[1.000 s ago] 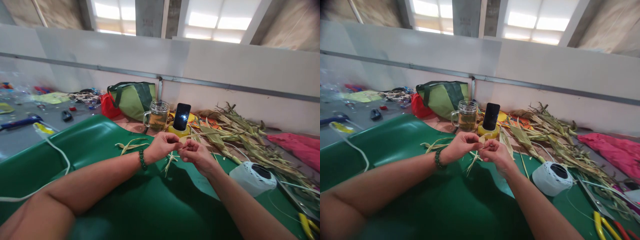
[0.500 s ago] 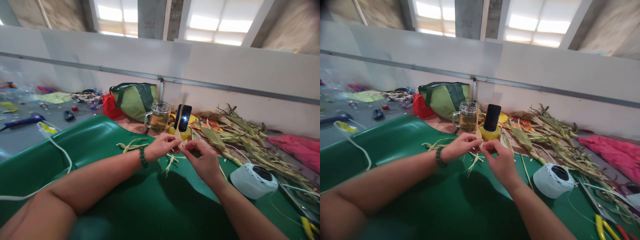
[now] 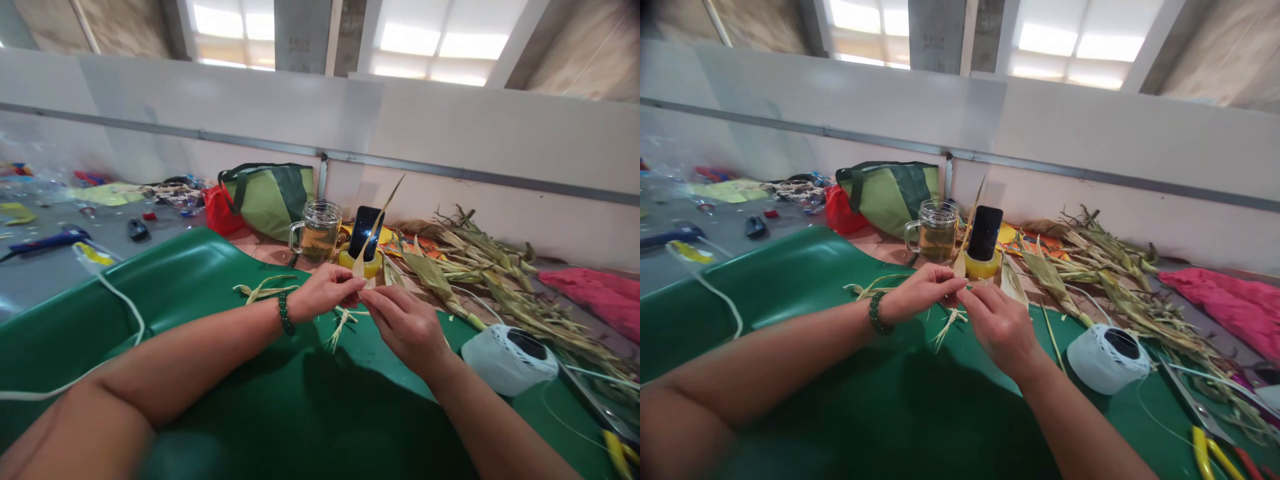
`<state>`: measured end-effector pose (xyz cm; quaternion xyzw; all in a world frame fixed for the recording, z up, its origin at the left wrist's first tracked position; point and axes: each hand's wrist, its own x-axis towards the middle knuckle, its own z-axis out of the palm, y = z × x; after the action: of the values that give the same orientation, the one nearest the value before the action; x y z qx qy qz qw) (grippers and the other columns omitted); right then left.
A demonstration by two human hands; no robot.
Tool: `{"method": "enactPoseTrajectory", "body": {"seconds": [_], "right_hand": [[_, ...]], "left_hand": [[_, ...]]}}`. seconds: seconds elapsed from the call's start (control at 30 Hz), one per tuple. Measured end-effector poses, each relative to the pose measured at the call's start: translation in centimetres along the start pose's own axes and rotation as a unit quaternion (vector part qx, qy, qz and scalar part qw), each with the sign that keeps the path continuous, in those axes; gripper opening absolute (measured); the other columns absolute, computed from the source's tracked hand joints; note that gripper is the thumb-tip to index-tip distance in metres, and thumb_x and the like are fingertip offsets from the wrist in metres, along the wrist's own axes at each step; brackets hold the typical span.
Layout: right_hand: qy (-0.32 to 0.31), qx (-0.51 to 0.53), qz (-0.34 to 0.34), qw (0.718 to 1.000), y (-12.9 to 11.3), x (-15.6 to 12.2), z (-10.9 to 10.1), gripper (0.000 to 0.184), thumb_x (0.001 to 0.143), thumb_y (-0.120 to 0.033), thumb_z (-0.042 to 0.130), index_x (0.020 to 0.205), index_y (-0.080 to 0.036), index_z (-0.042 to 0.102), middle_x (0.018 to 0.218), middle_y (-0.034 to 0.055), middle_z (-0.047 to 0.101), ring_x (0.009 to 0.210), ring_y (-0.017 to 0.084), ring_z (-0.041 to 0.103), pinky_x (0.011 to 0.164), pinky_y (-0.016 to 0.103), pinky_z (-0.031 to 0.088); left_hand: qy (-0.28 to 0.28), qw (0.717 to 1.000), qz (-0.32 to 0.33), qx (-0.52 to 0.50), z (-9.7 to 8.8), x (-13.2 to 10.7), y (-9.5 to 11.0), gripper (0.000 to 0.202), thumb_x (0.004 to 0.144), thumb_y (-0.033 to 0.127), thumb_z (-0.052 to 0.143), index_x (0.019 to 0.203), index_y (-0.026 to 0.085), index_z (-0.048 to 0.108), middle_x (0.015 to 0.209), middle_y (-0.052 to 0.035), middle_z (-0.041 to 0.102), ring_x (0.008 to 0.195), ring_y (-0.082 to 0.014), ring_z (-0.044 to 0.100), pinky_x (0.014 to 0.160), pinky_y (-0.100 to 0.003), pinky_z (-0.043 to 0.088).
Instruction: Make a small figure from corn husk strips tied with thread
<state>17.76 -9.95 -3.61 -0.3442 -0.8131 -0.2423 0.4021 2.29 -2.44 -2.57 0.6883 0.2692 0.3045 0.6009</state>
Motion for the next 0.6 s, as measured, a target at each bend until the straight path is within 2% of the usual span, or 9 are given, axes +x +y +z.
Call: {"method": "enactPoseTrajectory", "body": {"seconds": [0.1,0.27,0.4,0.5,0.53,0.6], "right_hand": [[-0.008,0.051,0.033,0.998,-0.1,0.1,0.1,0.013,0.090,-0.012,0.051,0.089,-0.019,0.062,0.082,0.0046,0.065,0.072,0.013,0.063,0.065,0.022,0.052],[-0.055,0.101,0.152,0.982,0.5,-0.2,0.3,0.013,0.091,-0.019,0.049,0.083,-0.021,0.059,0.080,0.0032,0.063,0.073,0.014,0.062,0.067,0.025,0.052],[-0.134,0.128,0.149,0.971,1.4,-0.2,-0.4,0.017,0.092,-0.021,0.045,0.084,-0.021,0.060,0.082,0.0040,0.064,0.076,0.015,0.062,0.070,0.027,0.051],[-0.188,0.091,0.160,0.965,1.2,0.4,-2.1,0.017,0.090,-0.019,0.047,0.082,-0.020,0.061,0.082,0.0044,0.065,0.075,0.016,0.063,0.070,0.028,0.051],[-0.197,0.060,0.175,0.963,0.9,0.7,-3.1,0.016,0.090,-0.019,0.048,0.084,-0.020,0.062,0.083,0.0047,0.066,0.075,0.016,0.063,0.069,0.028,0.050],[-0.195,-0.005,0.208,0.958,0.2,0.8,-5.7,0.015,0.089,-0.021,0.049,0.092,-0.021,0.064,0.089,0.0053,0.068,0.077,0.018,0.065,0.069,0.028,0.050]], "left_hand": [[0.009,1.000,0.008,-0.004,0.1,0.0,0.1,0.036,0.074,0.040,0.067,0.057,0.011,0.054,0.052,0.0015,0.052,0.052,-0.0067,0.049,0.052,-0.019,0.042],[0.023,0.999,-0.006,-0.023,0.0,0.0,0.2,0.028,0.070,0.036,0.071,0.064,0.010,0.062,0.059,-0.0019,0.060,0.057,-0.0092,0.056,0.058,-0.021,0.047],[0.025,0.999,-0.018,-0.022,-0.1,0.0,-0.1,0.027,0.066,0.035,0.074,0.062,0.011,0.063,0.058,-0.0025,0.061,0.057,-0.0101,0.057,0.057,-0.022,0.048],[-0.018,0.999,-0.030,-0.023,0.3,-0.4,0.1,0.026,0.064,0.035,0.076,0.064,0.011,0.065,0.062,-0.0034,0.064,0.058,-0.0104,0.058,0.059,-0.022,0.049],[-0.039,0.999,-0.030,-0.024,0.4,-0.6,0.3,0.025,0.063,0.034,0.076,0.066,0.011,0.066,0.066,-0.0041,0.065,0.060,-0.0107,0.059,0.059,-0.022,0.049],[-0.046,0.998,-0.039,-0.033,0.7,-1.0,0.8,0.027,0.062,0.035,0.077,0.069,0.011,0.067,0.068,-0.0044,0.066,0.062,-0.0115,0.061,0.059,-0.021,0.049]]}}
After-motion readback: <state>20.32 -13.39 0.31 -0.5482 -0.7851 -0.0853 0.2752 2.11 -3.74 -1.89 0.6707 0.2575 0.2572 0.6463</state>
